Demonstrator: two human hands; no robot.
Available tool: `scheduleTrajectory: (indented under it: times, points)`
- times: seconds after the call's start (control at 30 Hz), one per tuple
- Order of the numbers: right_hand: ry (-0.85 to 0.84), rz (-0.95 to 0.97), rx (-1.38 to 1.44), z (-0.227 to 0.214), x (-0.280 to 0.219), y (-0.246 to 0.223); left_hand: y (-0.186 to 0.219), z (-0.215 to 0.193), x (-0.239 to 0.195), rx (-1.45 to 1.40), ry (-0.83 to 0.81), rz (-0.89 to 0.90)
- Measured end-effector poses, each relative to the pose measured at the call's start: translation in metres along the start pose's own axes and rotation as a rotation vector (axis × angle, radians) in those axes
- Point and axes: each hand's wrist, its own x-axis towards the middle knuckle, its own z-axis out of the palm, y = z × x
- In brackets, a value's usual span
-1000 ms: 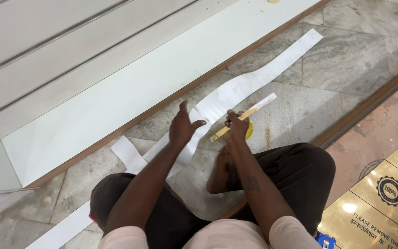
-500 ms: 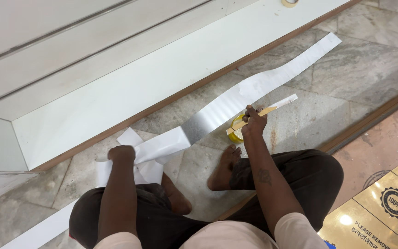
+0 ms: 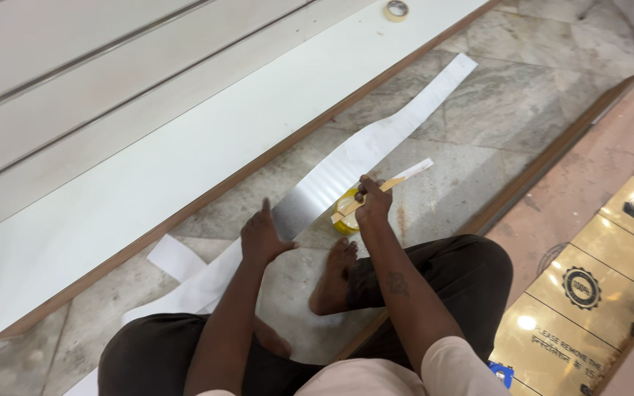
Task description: The person sits on the floor and uses a small brush to apply a white adhesive from a yellow container onto a long white strip of material. The person repeatedly dips the brush into the container and spreads the glue along the strip.
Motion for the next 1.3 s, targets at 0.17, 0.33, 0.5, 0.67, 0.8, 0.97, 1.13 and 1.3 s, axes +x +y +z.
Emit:
scheduleTrajectory:
  times: [0.17, 0.33, 0.5, 0.67, 0.8, 0.97, 1.13, 1.3]
  points:
    - [-0.014, 0.018, 0.051, -0.015, 0.012, 0.002, 0.001, 0.007, -0.007, 0.176, -0.012, -0.033]
    - [0.027, 0.02, 0.069, -0.017, 0.014, 0.007, 0.012, 0.008, -0.017, 0.143, 0.079, -0.008]
    - [0.095, 0.005, 0.011, -0.027, 0.017, 0.002, 0.018, 0.004, -0.018, 0.138, 0.058, 0.029]
    - [0.03, 0.011, -0.089, -0.042, 0.027, 0.003, 0.022, -0.006, -0.012, 0.132, 0.004, 0.035]
    - [-0.08, 0.038, -0.132, -0.046, 0.028, 0.002, 0.013, -0.012, -0.005, 0.102, 0.08, 0.042]
    - [-0.138, 0.043, -0.347, -0.067, 0.026, 0.008, 0.017, -0.02, 0.001, 0.139, 0.002, 0.013]
    - [-0.155, 0.084, -0.663, -0.09, 0.025, -0.022, 0.011, -0.03, 0.01, 0.124, 0.046, 0.023]
    - [-0.185, -0.074, -1.158, -0.077, -0.008, -0.091, 0.005, -0.056, 0.024, 0.148, -0.041, -0.015]
